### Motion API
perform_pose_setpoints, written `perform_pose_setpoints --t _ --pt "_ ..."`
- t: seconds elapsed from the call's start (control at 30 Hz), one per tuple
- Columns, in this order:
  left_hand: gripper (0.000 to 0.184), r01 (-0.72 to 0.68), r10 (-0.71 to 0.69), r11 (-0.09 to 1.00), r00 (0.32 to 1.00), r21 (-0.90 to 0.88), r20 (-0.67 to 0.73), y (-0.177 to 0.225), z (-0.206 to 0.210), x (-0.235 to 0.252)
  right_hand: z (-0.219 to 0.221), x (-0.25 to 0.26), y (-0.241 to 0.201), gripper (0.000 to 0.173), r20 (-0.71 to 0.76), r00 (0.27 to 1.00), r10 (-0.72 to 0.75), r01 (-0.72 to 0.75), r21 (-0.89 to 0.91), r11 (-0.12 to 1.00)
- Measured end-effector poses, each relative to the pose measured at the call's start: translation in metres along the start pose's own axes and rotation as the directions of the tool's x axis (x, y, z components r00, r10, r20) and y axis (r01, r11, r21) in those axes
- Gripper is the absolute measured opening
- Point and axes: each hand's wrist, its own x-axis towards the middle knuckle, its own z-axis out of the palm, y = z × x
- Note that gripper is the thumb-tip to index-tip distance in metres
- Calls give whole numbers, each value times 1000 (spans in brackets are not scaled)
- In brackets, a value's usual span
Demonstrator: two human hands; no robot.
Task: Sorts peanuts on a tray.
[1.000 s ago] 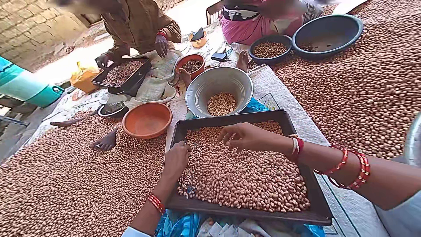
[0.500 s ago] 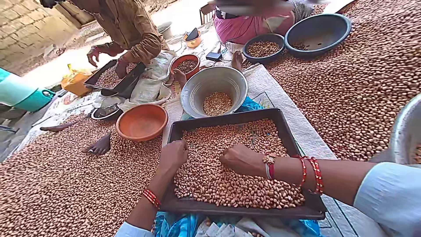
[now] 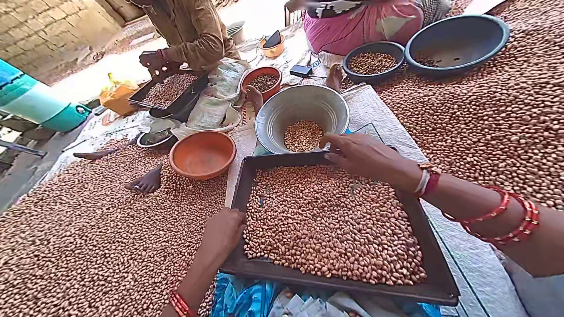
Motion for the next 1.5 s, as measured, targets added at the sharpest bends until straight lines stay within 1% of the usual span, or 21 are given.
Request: perform_pose_setpoints --t 0.07,0.13,0.2,0.27,0.33,0.4,0.5,0.6,0.67,0.7,0.77,0.8,0.83,0.9,0.93,1.0,1.13,1.3,1.37,1.4,1.5 --pt "22 -13 13 1000 1000 27 -17 1 8 -2 -14 -10 -1 21 396 918 -7 15 -16 1000" --pt "22 -17 18 999 1000 46 -17 2 11 -1 -7 -18 -15 26 756 652 -49 93 -15 996" --pt "22 -20 20 997 1000 72 -9 5 13 0 17 -30 -36 28 917 394 -71 123 23 992" --pt "22 -18 18 995 1000 97 -8 8 14 1 45 -39 -51 28 941 314 -125 179 71 981" --pt "21 -27 30 994 999 108 -31 9 18 1 65 -42 -55 26 893 397 -214 217 135 967" --pt "20 -48 56 992 997 114 -60 9 22 0 75 -38 -47 34 767 578 -277 207 191 960" --pt "21 -91 100 990 992 108 -77 13 28 -2 61 -21 -30 46 576 796 -186 152 107 983" --pt "24 -70 66 991 997 114 32 19 22 -1 31 -8 -18 32 484 874 -40 48 -4 999" --pt "24 -66 66 998 998 5 -13 14 14 -1 14 -9 -14 30 495 867 64 -17 -99 995" --pt "25 -103 84 989 982 -107 -171 10 12 -2 8 -11 -13 30 511 850 131 -57 -158 986" --pt "33 -273 75 932 790 -239 -608 2 14 2 -1 -21 -11 35 542 791 282 -147 -280 949" --pt "42 -298 49 916 748 -269 -662 0 10 3 -3 -28 -9 38 559 749 355 -187 -336 923" --pt "46 -290 39 903 790 -317 -612 -1 4 0 -5 -37 -8 41 579 703 412 -214 -380 900" --pt "47 -172 72 901 965 -399 -252 0 -8 -10 -6 -57 -3 47 630 627 458 -237 -406 882" --pt "48 -116 110 924 993 -365 -38 3 -9 -11 -5 -68 -1 50 662 602 448 -243 -383 891" --pt "48 -113 175 963 952 -243 250 16 -1 -11 1 -89 -3 55 724 552 414 -272 -314 910" --pt "56 -174 216 973 916 -150 339 61 15 -20 33 -113 -31 77 803 458 381 -358 -226 906" --pt "76 -105 199 942 940 -320 278 101 19 -16 76 -102 -57 74 743 597 302 -444 -7 896" --pt "82 -89 246 832 944 -547 220 101 22 -10 84 -87 -67 75 688 693 216 -437 163 884" --pt "84 -74 267 695 950 -715 162 98 26 -7 85 -79 -70 73 647 744 164 -425 270 864" --pt "72 -19 217 80 976 -997 -1 89 34 1 75 -55 -69 60 498 864 68 -374 546 750"
